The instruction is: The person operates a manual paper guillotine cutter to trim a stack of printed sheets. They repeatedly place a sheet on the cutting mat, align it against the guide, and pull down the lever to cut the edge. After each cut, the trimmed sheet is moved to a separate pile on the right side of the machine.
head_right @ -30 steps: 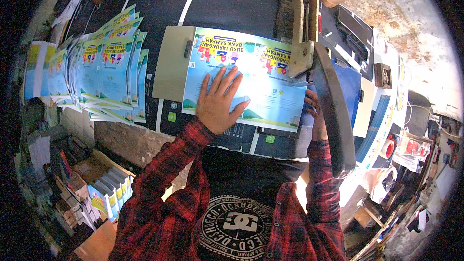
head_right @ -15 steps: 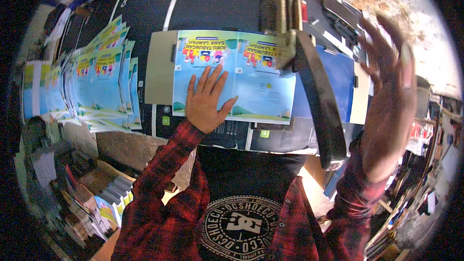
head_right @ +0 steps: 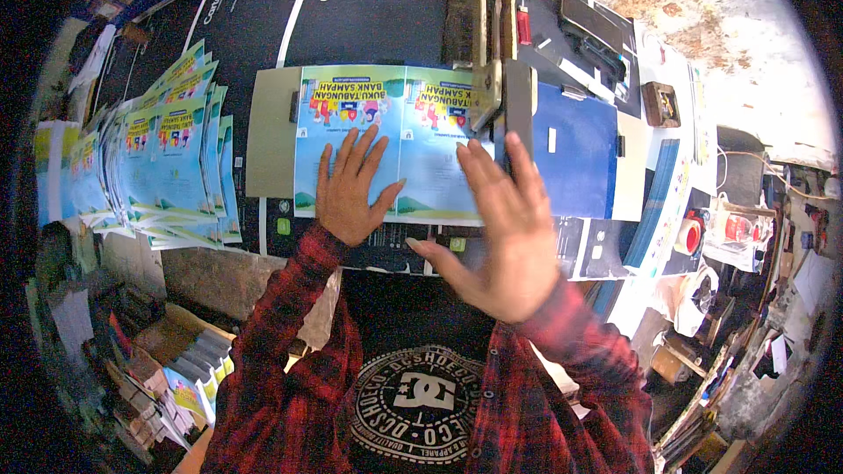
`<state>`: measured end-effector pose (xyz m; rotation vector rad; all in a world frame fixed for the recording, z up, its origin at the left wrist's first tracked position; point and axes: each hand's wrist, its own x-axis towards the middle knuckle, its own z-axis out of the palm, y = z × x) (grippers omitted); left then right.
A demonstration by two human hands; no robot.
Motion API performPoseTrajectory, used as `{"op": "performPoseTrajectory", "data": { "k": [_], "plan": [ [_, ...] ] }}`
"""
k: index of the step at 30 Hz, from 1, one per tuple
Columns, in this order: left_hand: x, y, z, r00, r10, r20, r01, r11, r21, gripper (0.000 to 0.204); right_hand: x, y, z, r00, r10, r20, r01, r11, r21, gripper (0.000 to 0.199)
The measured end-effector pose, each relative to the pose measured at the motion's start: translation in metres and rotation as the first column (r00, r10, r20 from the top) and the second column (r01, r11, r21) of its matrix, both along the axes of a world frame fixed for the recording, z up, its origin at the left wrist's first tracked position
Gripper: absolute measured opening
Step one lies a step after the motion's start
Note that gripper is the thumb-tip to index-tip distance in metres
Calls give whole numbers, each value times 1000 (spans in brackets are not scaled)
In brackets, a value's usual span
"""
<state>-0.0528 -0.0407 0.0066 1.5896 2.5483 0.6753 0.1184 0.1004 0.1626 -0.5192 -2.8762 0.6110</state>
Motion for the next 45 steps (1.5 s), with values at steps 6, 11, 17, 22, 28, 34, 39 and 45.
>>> {"op": "performPoseTrajectory", "data": {
  "k": [6,11,17,22,28,34,39,45],
  "plan": [
    [-32,-29,1,916,396,66,-401,892,208,48,-16,73,19,872,-391,-294,48,667,-744,91],
    [-48,-49,12,843,537,-42,-534,843,71,52,34,78,-126,865,-501,-19,309,563,-767,60],
    [-53,-68,21,419,272,866,-720,681,135,28,45,0,-130,833,-540,-121,298,622,-725,71],
    [-124,-134,56,641,486,594,-686,709,161,26,64,4,-116,848,-520,-105,370,721,-586,65],
    [-298,-307,94,653,479,586,-715,645,270,33,94,23,-116,833,-551,-49,454,733,-507,65],
    [-324,-300,88,502,838,-211,-844,529,92,60,105,3,-119,843,-538,-12,484,769,-418,68],
    [-226,-182,43,666,702,-251,-714,698,55,63,116,-4,-116,842,-539,-28,483,777,-404,69],
    [-129,-137,41,857,417,305,-501,813,296,35,154,47,-91,743,-647,-171,613,761,-215,77]
  ]
}}
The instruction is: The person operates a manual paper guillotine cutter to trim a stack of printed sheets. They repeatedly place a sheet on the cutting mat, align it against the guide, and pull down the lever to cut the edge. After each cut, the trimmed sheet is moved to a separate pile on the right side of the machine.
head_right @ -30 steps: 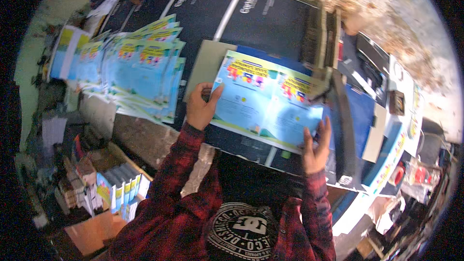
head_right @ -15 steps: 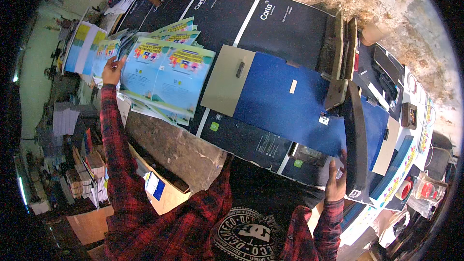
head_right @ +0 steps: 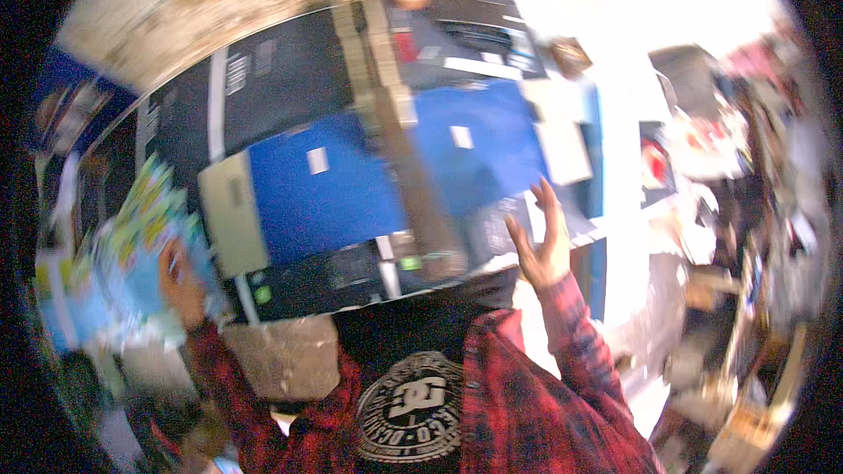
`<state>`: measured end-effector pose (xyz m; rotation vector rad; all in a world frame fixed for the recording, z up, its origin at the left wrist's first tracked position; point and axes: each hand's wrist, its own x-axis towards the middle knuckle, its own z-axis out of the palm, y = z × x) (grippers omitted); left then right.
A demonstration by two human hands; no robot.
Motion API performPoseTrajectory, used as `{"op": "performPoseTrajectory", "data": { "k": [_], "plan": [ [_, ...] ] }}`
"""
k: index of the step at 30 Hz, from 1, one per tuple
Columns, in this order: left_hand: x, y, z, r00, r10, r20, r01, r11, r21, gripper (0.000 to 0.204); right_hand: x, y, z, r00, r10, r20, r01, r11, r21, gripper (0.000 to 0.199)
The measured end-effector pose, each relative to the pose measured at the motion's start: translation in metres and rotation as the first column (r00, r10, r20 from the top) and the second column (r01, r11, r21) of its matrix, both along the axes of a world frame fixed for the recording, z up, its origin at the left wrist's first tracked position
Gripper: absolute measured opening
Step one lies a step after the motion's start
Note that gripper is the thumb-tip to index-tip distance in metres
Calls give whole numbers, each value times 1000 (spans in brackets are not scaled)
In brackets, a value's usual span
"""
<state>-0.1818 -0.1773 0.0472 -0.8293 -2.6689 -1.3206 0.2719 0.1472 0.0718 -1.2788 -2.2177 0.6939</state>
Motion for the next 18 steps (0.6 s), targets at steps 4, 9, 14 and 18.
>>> {"op": "performPoseTrajectory", "data": {
  "k": [4,9,14,18],
  "plan": [
    [93,7,113,704,-534,468,-81,594,801,34,60,54,18,952,-307,7,306,948,92,67],
    [207,93,175,-299,-944,136,-89,170,981,38,163,95,-10,865,-501,-19,501,864,55,65],
    [273,132,191,-610,-788,-82,-229,76,970,41,184,134,-15,900,-435,11,431,895,114,62],
    [293,139,211,-695,-688,-210,-356,74,932,44,216,197,-35,893,-386,232,364,922,132,58]
  ]
}}
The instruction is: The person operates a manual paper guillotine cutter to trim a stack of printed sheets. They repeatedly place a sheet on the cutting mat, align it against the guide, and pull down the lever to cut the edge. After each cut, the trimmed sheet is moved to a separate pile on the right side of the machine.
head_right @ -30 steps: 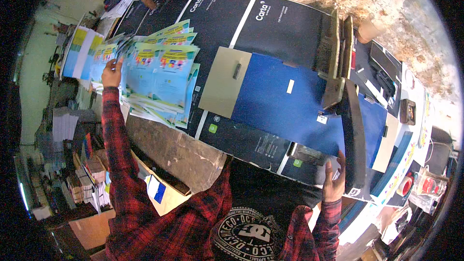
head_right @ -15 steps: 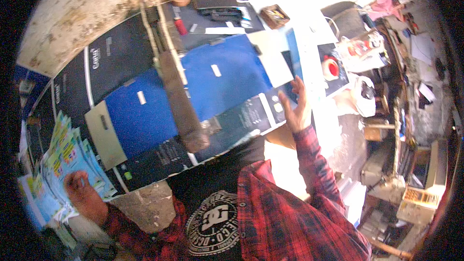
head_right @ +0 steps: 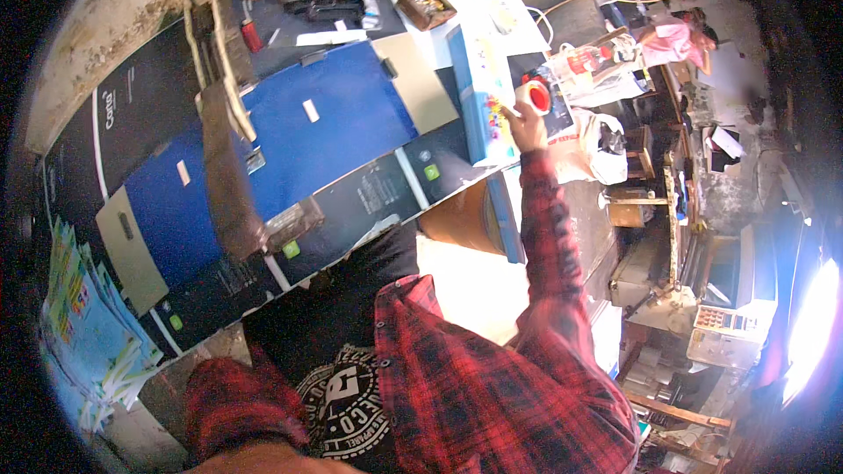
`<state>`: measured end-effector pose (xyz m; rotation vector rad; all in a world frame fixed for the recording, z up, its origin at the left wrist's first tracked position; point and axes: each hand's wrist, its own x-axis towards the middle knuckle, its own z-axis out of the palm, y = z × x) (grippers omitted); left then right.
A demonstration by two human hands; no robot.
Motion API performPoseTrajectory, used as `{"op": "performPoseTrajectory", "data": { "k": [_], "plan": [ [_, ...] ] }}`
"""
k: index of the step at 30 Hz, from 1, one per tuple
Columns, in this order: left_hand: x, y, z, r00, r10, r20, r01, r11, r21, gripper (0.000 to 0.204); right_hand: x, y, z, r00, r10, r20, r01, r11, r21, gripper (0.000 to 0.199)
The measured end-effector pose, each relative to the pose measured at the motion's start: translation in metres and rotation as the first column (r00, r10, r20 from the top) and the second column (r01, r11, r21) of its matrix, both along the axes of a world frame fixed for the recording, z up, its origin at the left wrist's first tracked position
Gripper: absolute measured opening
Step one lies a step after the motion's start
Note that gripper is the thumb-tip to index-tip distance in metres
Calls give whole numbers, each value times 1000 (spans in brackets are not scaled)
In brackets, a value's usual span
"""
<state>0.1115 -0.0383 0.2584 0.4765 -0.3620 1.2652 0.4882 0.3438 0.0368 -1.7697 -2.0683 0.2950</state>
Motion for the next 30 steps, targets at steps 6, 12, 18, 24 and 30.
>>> {"op": "performPoseTrajectory", "data": {
  "k": [6,12,18,24,30],
  "plan": [
    [22,7,-1,970,-212,121,206,977,59,59,4,70,-5,945,-11,326,97,964,-248,74],
    [1,49,-76,954,29,-298,-2,996,91,86,-30,91,1,904,-182,388,297,918,-262,102],
    [-27,43,-149,523,39,-851,-280,951,-128,56,-22,74,-6,952,-294,90,307,925,-223,79],
    [-11,79,-166,75,318,-945,-578,787,219,40,-73,-16,66,933,147,-329,-200,971,-131,41],
    [-24,54,-177,-282,474,-834,-557,627,545,101,-168,-98,140,686,648,-330,-586,224,-779,33]
  ]
}}
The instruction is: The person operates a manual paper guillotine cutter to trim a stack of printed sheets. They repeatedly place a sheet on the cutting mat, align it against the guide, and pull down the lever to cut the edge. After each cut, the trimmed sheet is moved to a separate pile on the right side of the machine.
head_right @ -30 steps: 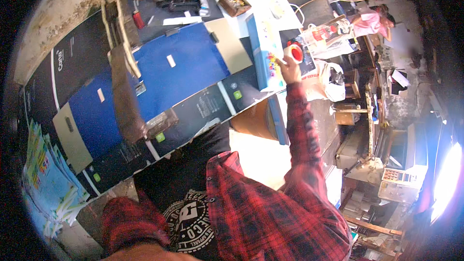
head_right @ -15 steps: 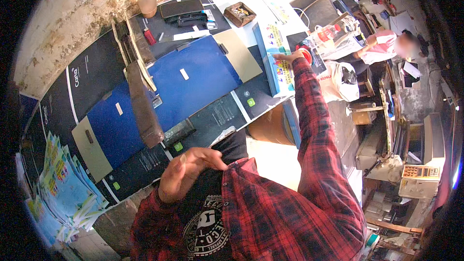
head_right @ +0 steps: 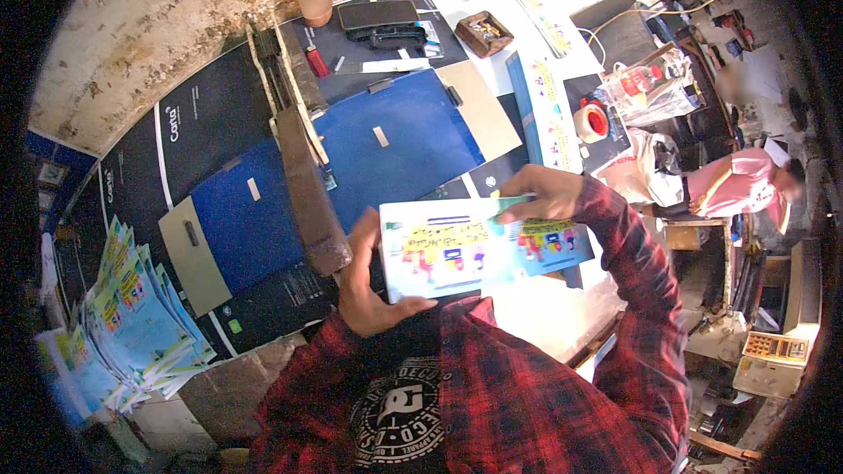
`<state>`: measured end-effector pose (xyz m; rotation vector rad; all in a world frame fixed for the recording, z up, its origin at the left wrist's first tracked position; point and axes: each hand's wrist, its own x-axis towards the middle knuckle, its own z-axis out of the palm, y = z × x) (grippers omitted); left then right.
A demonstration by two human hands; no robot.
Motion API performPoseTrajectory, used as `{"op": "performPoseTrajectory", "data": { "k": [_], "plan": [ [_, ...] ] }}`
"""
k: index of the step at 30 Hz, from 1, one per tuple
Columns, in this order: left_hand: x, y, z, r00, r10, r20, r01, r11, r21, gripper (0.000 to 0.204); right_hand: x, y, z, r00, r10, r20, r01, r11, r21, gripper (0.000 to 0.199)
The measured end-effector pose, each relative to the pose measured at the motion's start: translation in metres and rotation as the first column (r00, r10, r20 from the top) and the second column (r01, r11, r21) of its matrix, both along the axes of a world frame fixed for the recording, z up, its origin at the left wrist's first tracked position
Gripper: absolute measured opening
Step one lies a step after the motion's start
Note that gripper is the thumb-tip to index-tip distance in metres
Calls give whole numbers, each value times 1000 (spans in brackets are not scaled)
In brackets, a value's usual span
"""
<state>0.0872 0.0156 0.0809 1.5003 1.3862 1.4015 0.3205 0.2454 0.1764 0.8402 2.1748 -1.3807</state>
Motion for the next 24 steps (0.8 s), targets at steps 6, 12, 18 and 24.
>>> {"op": "performPoseTrajectory", "data": {
  "k": [6,12,18,24],
  "plan": [
    [6,-11,-50,914,339,222,-236,890,-389,34,-93,44,-76,944,324,53,-324,895,308,40],
    [-47,24,-74,459,514,725,-145,848,-509,22,-155,52,-112,921,231,-315,174,479,860,46],
    [-80,21,-75,624,532,572,-249,829,-500,24,-136,-55,-136,910,-72,-409,401,406,821,61],
    [-125,9,-49,525,659,538,-134,689,-713,34,-158,-56,-166,915,-65,-398,387,422,820,64]
  ]
}}
